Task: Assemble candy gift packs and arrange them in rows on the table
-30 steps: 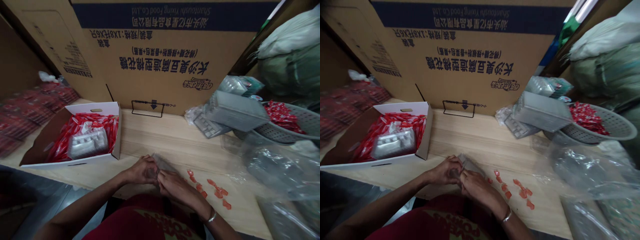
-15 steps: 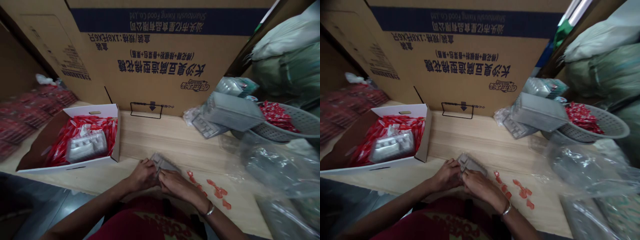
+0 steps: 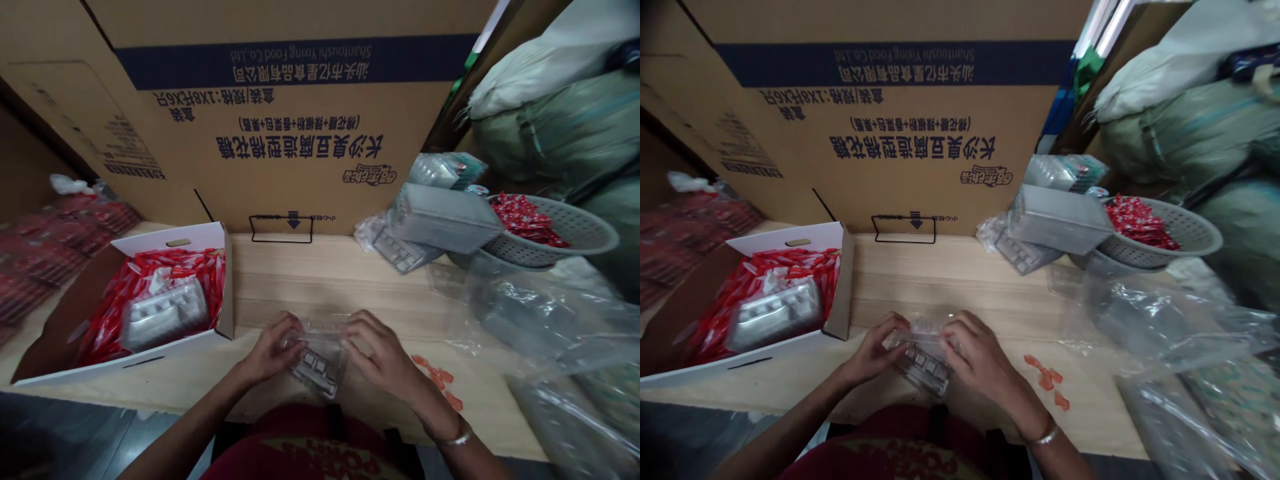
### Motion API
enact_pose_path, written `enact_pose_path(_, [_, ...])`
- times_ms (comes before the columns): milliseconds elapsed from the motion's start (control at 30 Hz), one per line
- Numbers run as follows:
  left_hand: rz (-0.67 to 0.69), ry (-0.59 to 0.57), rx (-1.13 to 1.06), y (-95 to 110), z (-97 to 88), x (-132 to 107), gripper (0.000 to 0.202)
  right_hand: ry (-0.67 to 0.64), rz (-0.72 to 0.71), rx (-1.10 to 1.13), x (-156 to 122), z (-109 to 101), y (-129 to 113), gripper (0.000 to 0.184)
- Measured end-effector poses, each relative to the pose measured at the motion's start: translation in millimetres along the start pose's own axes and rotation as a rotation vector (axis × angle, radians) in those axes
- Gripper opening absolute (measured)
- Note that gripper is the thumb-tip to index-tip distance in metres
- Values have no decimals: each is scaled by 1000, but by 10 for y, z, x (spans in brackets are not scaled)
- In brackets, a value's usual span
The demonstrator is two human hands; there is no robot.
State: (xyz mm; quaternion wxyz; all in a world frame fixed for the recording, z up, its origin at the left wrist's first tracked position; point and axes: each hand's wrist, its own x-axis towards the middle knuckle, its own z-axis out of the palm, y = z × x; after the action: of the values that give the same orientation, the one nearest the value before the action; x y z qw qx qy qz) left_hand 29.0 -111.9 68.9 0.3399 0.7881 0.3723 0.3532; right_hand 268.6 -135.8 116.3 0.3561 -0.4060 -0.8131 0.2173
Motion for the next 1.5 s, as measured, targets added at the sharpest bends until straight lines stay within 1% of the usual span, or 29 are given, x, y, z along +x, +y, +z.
enact_pose_path(33, [-29,60,-33,-15,-16,32,8,132,-10,16,-55,4,2,7])
enact_pose_path(67, [-65,141,-58,-43,-27,78,9,210,-12,24,-119,49,16,8])
enact_pose_path(100, [-104,227,-80,-82,-38,143,10,216,-7,21,-185,130,41,9])
enact_pose_path(133, [-154,296,-99,-135,-49,231,13,146,-3,5,-247,241,74,10])
enact_pose_path(167, [-221,331,-107,-201,-63,343,18,32,1,-23,-300,368,112,14])
enact_pose_path(200, [-294,327,-103,-277,-79,479,24,-90,13,-61,-340,498,153,21])
enact_pose_path(233, [-360,288,-89,-364,-94,633,29,-197,33,-99,-368,619,194,27])
enact_pose_path(267, [-424,228,-64,-458,-106,798,32,-276,57,-127,-382,722,232,31])
enact_pose_path(300, [-465,180,-44,-556,-112,965,32,-328,83,-143,-386,800,264,31])
enact_pose_path(367, [-513,134,-9,-756,-103,1270,33,-388,134,-150,-378,883,310,22])
enact_pose_path(433, [-534,114,29,-941,-73,1500,31,-419,160,-146,-372,904,336,15])
enact_pose_path(467, [-543,105,54,-1022,-56,1583,30,-426,166,-147,-375,909,346,16])
enact_pose_path(533, [-546,96,107,-1140,-37,1692,26,-438,174,-150,-395,926,372,24])
enact_pose_path(600, [-520,107,158,-1173,-50,1725,27,-445,186,-151,-422,960,411,33])
enact_pose_path(667, [-469,142,204,-1099,-89,1657,36,-440,198,-162,-441,999,463,35])
enact_pose_path(700, [-442,163,223,-1027,-109,1568,41,-439,192,-171,-444,1017,489,33])
enact_pose_path(733, [-403,179,237,-939,-123,1437,45,-443,176,-186,-443,1033,511,31])
enact_pose_path(800, [-311,178,248,-755,-116,1049,49,-475,106,-239,-430,1064,529,28])
enact_pose_path(833, [-195,143,239,-674,-94,810,51,-490,60,-276,-423,1081,515,28])
enact_pose_path(867, [-121,80,228,-607,-63,561,54,-494,17,-324,-418,1101,485,28])
enact_pose_path(933, [-65,-117,222,-517,16,107,70,-453,-48,-450,-423,1149,379,22])
enact_pose_path(967, [-68,-184,216,-493,56,-67,77,-420,-73,-513,-433,1174,313,16])
enact_pose_path(1000, [-82,-224,210,-484,92,-196,81,-392,-99,-567,-447,1198,246,9])
enact_pose_path(1033, [-99,-233,201,-489,121,-280,81,-379,-123,-607,-462,1218,186,5])
enact_pose_path(1133, [-91,-207,175,-564,159,-345,82,-421,-150,-633,-503,1246,83,14])
enact_pose_path(1233, [0,-232,194,-639,155,-341,97,-502,-152,-583,-496,1205,99,14])
enact_pose_path(1300, [23,-248,231,-656,168,-377,98,-539,-181,-526,-456,1146,137,8])
enact_pose_path(1400, [4,-212,240,-621,220,-477,97,-565,-180,-481,-371,1044,171,1])
enact_pose_path(1500, [-45,-167,218,-510,262,-569,104,-597,-138,-459,-293,946,149,5])
